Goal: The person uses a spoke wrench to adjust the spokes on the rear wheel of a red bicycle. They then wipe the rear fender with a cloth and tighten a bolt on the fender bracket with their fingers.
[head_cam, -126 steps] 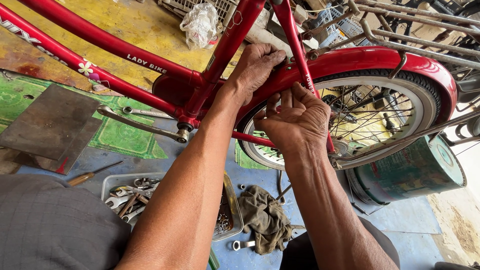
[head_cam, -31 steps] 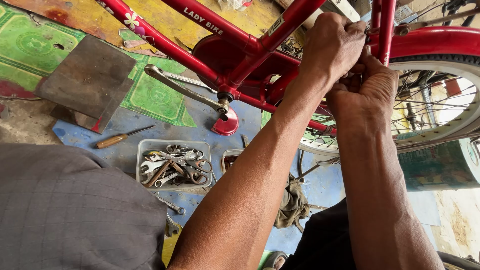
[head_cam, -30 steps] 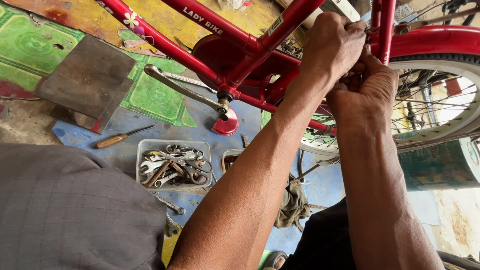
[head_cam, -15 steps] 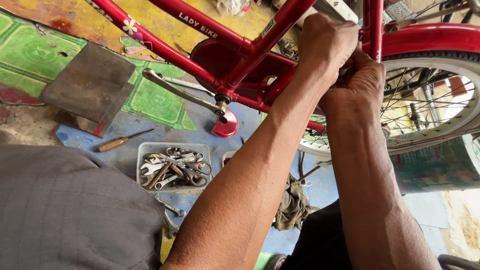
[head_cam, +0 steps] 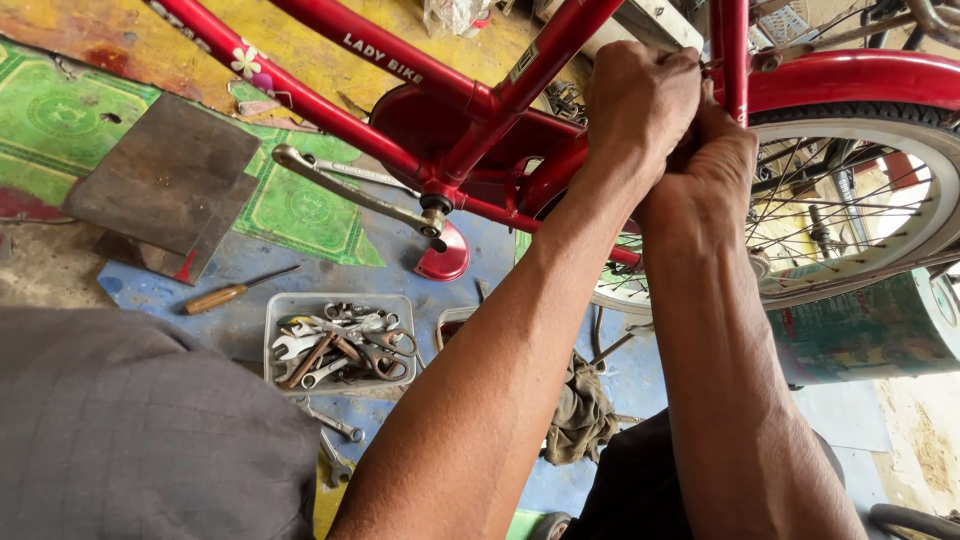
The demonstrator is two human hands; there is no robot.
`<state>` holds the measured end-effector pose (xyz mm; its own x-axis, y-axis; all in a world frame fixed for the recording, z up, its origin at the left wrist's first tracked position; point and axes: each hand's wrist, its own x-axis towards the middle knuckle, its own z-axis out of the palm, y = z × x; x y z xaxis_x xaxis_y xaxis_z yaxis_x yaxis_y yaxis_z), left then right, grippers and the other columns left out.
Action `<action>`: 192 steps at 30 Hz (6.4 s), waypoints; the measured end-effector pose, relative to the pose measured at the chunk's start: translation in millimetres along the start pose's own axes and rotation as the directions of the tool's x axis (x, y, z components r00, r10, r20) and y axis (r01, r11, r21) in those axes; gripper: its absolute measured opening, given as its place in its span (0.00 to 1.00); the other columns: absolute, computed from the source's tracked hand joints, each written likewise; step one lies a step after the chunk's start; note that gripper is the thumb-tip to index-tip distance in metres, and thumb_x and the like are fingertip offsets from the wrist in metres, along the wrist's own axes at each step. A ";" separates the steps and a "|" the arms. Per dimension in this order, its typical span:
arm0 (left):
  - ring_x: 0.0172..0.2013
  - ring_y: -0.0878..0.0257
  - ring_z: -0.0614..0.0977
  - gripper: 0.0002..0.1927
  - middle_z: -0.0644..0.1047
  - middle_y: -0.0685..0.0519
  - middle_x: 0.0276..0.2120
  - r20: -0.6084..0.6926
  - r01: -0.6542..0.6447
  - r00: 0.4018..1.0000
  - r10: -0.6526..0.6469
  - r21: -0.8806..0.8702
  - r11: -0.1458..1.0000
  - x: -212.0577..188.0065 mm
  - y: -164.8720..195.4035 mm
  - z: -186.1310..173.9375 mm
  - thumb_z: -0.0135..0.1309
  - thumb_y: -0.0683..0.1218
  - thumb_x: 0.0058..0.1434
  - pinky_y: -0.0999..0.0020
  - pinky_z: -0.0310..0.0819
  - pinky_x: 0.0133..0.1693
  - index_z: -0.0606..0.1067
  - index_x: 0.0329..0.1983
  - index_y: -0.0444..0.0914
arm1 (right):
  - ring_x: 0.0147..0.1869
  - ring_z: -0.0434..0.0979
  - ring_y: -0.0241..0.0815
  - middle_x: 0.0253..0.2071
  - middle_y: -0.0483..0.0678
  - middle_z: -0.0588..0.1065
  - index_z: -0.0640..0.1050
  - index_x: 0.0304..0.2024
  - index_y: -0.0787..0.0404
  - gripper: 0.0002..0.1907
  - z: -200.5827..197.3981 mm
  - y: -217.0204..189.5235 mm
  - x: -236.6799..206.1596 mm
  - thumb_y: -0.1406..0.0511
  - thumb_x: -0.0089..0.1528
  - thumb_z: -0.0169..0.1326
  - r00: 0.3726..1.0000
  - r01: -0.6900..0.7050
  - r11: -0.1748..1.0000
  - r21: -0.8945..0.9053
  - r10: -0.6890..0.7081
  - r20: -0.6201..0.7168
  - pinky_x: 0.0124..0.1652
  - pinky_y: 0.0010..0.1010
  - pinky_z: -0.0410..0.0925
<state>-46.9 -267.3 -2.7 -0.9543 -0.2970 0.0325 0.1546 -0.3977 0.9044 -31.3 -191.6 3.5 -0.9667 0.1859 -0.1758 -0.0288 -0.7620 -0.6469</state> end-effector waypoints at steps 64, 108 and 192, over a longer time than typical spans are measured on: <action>0.08 0.67 0.70 0.17 0.70 0.53 0.09 0.233 -0.104 0.966 0.115 -0.060 0.993 32.0 -5.8 -8.4 0.52 0.50 0.66 0.68 0.63 0.09 0.82 0.33 0.32 | 0.46 0.81 0.39 0.38 0.44 0.81 0.78 0.43 0.59 0.05 -21.1 -0.4 -35.8 0.67 0.64 0.56 0.973 -0.011 0.992 -0.128 0.040 0.227 0.53 0.36 0.76; 0.22 0.70 0.78 0.03 0.81 0.53 0.23 0.278 -0.546 0.811 0.515 0.042 0.837 12.7 -1.7 -9.8 0.60 0.40 0.63 0.70 0.74 0.24 0.82 0.36 0.34 | 0.54 0.75 0.40 0.49 0.41 0.78 0.74 0.53 0.58 0.14 -33.2 -23.5 -48.5 0.65 0.65 0.56 0.900 -0.107 0.989 -0.101 0.139 0.412 0.59 0.43 0.64; 0.27 0.72 0.78 0.09 0.84 0.53 0.34 0.228 -0.266 0.945 0.233 0.125 0.956 -31.7 34.1 48.1 0.59 0.36 0.59 0.78 0.67 0.22 0.83 0.42 0.33 | 0.57 0.78 0.38 0.48 0.39 0.77 0.74 0.54 0.54 0.11 -53.1 -78.9 -36.9 0.65 0.68 0.52 0.855 -0.295 0.953 0.063 0.234 0.462 0.49 0.39 0.69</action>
<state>-23.7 -229.6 47.6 -0.9244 -0.1757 0.3385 0.3695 -0.1928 0.9090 20.2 -105.4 21.6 -0.9512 -0.3060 0.0408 0.2416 -0.8203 -0.5184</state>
